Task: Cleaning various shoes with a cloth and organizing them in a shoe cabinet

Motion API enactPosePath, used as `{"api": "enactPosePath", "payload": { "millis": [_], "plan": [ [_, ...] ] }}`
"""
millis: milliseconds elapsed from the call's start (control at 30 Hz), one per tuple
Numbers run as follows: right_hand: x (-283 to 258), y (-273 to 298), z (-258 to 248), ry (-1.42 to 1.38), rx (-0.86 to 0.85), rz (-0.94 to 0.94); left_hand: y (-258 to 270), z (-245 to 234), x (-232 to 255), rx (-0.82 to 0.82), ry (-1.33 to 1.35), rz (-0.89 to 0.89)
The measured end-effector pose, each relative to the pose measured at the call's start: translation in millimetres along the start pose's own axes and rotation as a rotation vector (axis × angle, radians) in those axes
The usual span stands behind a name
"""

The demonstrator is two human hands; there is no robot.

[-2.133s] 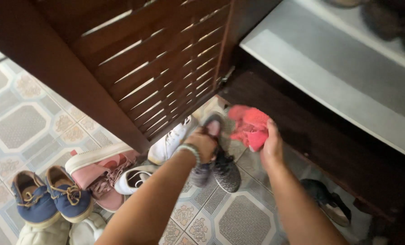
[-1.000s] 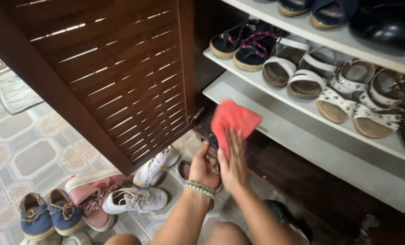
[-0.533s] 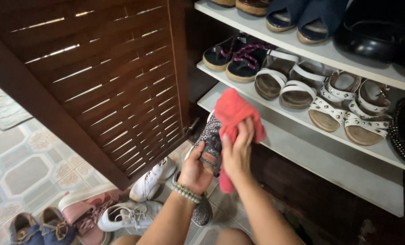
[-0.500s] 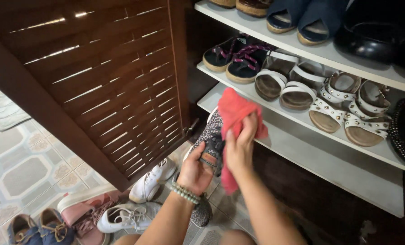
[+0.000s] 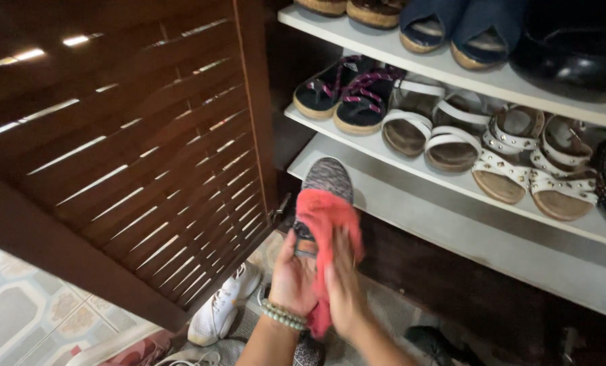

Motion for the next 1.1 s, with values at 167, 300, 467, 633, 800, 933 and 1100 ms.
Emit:
{"api": "enactPosePath", "payload": {
  "millis": [167, 300, 467, 633, 800, 933, 1100],
  "plan": [
    [-4, -123, -32, 0.452, 0.122, -0.084, -2, -80, -8, 0.136, -0.150, 0.067],
    [-3, -140, -27, 0.673, 0.210, -0.118, -2, -42, -2, 0.129, -0.349, 0.072],
    [-12, -52, 12, 0.474, -0.058, -0.041, -6, -28, 8, 0.136, -0.260, 0.007],
    [-5, -58, 6, 0.307, -0.163, 0.023, -11, -26, 7, 0.187, -0.432, 0.116],
    [1, -140, -29, 0.745, 0.130, -0.058, -16, -34, -13, -0.016, -0.733, 0.112],
    [6, -126, -20, 0.772, 0.070, 0.096, -15, -34, -3, 0.004, -0.767, 0.109],
    [-31, -48, 17, 0.502, -0.085, -0.207, -9, -27, 4, -0.046, -0.655, 0.042]
  ]
}}
Point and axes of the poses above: each hand's wrist, its own y-axis away from the middle knuckle, its own z-axis out of the palm, x = y × z, the point moved 5 cm from there along -y, towards the middle knuckle, and after that the axes turned 2 degrees about y, right-handed, at the moved point
